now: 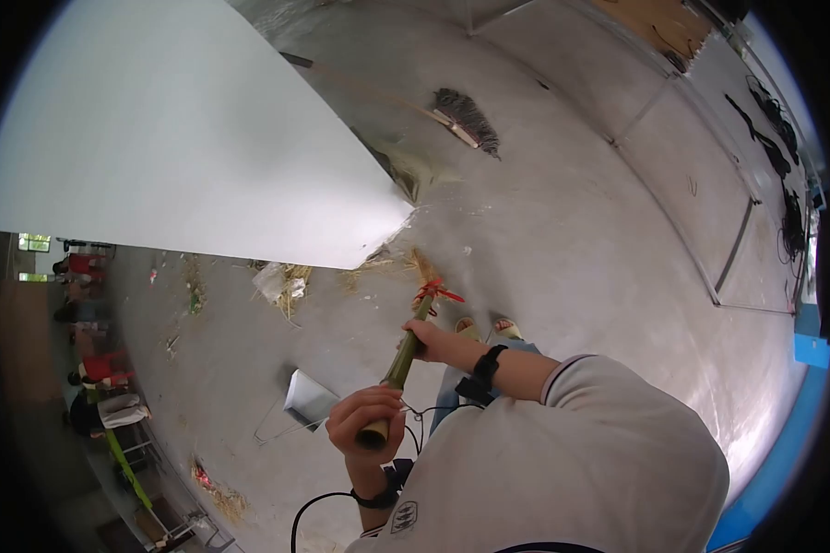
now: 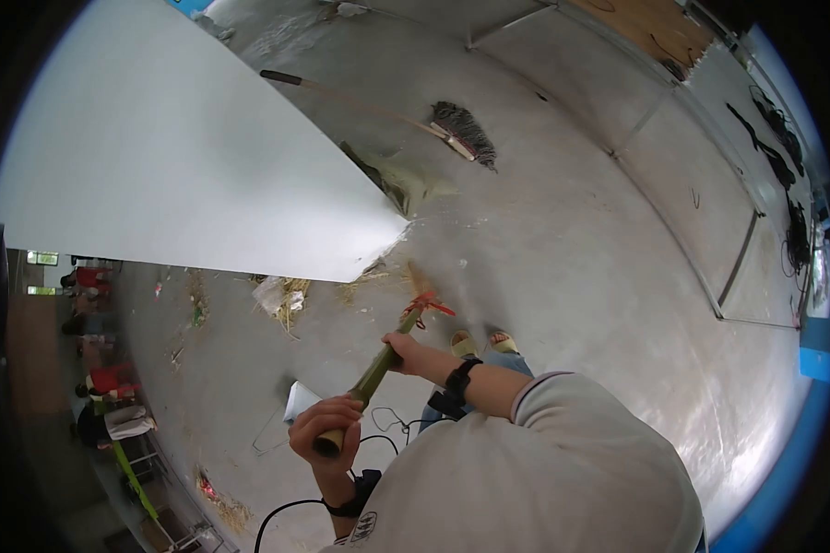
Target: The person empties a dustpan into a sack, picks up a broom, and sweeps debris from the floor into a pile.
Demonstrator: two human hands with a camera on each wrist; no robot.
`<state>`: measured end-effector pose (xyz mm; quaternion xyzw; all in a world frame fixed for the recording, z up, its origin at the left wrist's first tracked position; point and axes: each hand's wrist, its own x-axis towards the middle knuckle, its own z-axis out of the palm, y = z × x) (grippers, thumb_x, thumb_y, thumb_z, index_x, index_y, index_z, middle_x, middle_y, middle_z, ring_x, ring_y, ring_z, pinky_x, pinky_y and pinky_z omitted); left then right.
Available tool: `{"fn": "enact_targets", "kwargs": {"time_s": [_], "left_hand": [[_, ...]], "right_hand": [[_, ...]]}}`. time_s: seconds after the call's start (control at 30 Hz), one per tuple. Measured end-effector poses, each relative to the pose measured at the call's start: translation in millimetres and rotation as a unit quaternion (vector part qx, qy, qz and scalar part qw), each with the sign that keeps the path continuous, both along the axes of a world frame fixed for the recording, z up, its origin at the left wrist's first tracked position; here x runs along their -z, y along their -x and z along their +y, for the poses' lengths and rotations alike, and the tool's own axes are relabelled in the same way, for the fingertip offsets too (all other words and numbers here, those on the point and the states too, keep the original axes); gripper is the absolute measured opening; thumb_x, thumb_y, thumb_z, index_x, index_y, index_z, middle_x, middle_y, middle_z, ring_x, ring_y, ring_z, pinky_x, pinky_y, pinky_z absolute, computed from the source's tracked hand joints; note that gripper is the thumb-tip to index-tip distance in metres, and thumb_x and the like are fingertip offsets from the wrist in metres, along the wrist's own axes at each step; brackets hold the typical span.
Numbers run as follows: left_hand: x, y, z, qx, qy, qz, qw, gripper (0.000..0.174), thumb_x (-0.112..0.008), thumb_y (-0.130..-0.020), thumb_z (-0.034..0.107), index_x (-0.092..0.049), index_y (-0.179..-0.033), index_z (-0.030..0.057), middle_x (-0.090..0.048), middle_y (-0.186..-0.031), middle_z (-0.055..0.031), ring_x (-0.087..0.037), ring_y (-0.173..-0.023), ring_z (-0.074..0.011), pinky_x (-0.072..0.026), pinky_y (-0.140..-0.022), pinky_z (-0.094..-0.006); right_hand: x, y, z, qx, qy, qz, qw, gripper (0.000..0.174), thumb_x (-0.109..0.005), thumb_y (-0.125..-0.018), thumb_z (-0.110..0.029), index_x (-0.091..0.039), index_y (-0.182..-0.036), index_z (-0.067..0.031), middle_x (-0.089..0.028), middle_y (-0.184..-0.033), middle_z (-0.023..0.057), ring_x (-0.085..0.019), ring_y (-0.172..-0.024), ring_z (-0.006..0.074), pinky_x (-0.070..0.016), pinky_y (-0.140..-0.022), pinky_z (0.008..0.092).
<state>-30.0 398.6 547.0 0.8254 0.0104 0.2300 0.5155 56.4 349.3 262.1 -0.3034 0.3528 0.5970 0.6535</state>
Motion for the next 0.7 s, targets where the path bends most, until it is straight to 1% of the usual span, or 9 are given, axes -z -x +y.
{"fn": "enact_targets", "kwargs": {"time_s": [0.03, 0.13, 0.23, 0.3, 0.43, 0.5, 0.57, 0.63, 0.7], "left_hand": [[-3, -2, 3, 0.020, -0.002, -0.023, 1.000, 0.009, -0.066, -0.067, 0.005, -0.057, -0.064, 0.0020, -0.065, -0.067, -0.0115, -0.067, -0.071, -0.0265, -0.0538, -0.076, -0.0411], [6, -16, 5, 0.051, -0.009, -0.079, 0.995, 0.015, -0.066, -0.069, 0.010, -0.054, -0.061, 0.0041, -0.063, -0.065, -0.0099, -0.066, -0.066, -0.0278, -0.0533, -0.069, -0.0380], [11, -37, -17, 0.070, 0.108, -0.092, 0.987, 0.017, -0.066, -0.065, 0.004, -0.051, -0.057, 0.0051, -0.064, -0.065, -0.0075, -0.064, -0.063, -0.0265, -0.0507, -0.060, -0.0315], [16, -59, -38, 0.135, 0.294, -0.074, 0.943, 0.021, -0.066, -0.066, 0.003, -0.049, -0.056, 0.0050, -0.061, -0.062, -0.0080, -0.060, -0.059, -0.0239, -0.0466, -0.054, -0.0300], [44, -112, -89, 0.210, 0.360, -0.061, 0.907, 0.022, -0.067, -0.067, 0.001, -0.048, -0.057, 0.0034, -0.060, -0.063, -0.0108, -0.056, -0.055, -0.0199, -0.0428, -0.051, -0.0290], [67, -134, -116, 0.249, 0.358, -0.039, 0.899, 0.014, -0.066, -0.070, 0.001, -0.054, -0.063, 0.0009, -0.063, -0.071, -0.0135, -0.061, -0.064, -0.0232, -0.0487, -0.059, -0.0324], [81, -157, -153, 0.258, 0.187, 0.025, 0.948, 0.006, -0.066, -0.072, 0.000, -0.061, -0.072, -0.0013, -0.066, -0.083, -0.0153, -0.065, -0.082, -0.0285, -0.0520, -0.074, -0.0369], [102, -174, -191, 0.307, 0.160, 0.071, 0.936, 0.011, -0.065, -0.073, 0.001, -0.063, -0.082, -0.0032, -0.067, -0.086, -0.0167, -0.065, -0.091, -0.0329, -0.0484, -0.088, -0.0445], [123, -190, -228, 0.352, 0.169, 0.094, 0.916, 0.012, -0.068, -0.073, 0.002, -0.064, -0.084, -0.0019, -0.067, -0.093, -0.0151, -0.062, -0.100, -0.0316, -0.0464, -0.092, -0.0431]], "right_hand": [[-15, -1, -2, 0.005, 0.016, -0.009, 1.000, 0.026, -0.055, -0.085, -0.020, -0.042, -0.103, -0.0076, -0.054, -0.083, 0.0123, -0.061, -0.075, 0.0278, -0.0547, -0.073, 0.0430], [-28, -12, -19, 0.033, 0.008, -0.005, 0.999, 0.024, -0.054, -0.086, -0.019, -0.042, -0.103, -0.0073, -0.054, -0.082, 0.0126, -0.061, -0.075, 0.0285, -0.0545, -0.072, 0.0434], [-18, -27, -57, 0.104, 0.037, 0.014, 0.994, 0.023, -0.053, -0.087, -0.019, -0.041, -0.102, -0.0064, -0.053, -0.080, 0.0127, -0.061, -0.075, 0.0291, -0.0542, -0.072, 0.0445], [-13, -46, -96, 0.149, 0.040, -0.001, 0.988, 0.021, -0.053, -0.087, -0.024, -0.044, -0.099, -0.0093, -0.053, -0.086, 0.0088, -0.059, -0.078, 0.0240, -0.0527, -0.074, 0.0467], [-28, -89, -190, 0.259, 0.139, -0.070, 0.953, 0.021, -0.054, -0.087, -0.026, -0.045, -0.096, -0.0098, -0.052, -0.081, 0.0078, -0.059, -0.073, 0.0237, -0.0527, -0.065, 0.0446], [-3, -114, -240, 0.349, 0.185, -0.042, 0.918, 0.019, -0.053, -0.087, -0.024, -0.043, -0.095, -0.0100, -0.049, -0.075, 0.0076, -0.056, -0.063, 0.0232, -0.0509, -0.053, 0.0424], [12, -143, -296, 0.467, 0.236, -0.012, 0.852, 0.013, -0.049, -0.087, -0.016, -0.040, -0.091, -0.0075, -0.045, -0.069, 0.0092, -0.053, -0.058, 0.0244, -0.0493, -0.048, 0.0428], [25, -160, -354, 0.516, 0.231, -0.037, 0.824, 0.011, -0.048, -0.085, -0.009, -0.038, -0.089, -0.0073, -0.044, -0.069, 0.0095, -0.050, -0.055, 0.0233, -0.0495, -0.049, 0.0401], [42, -172, -399, 0.543, 0.244, -0.052, 0.802, 0.011, -0.046, -0.086, -0.010, -0.037, -0.091, -0.0066, -0.045, -0.071, 0.0100, -0.048, -0.054, 0.0215, -0.0485, -0.048, 0.0371]]}}
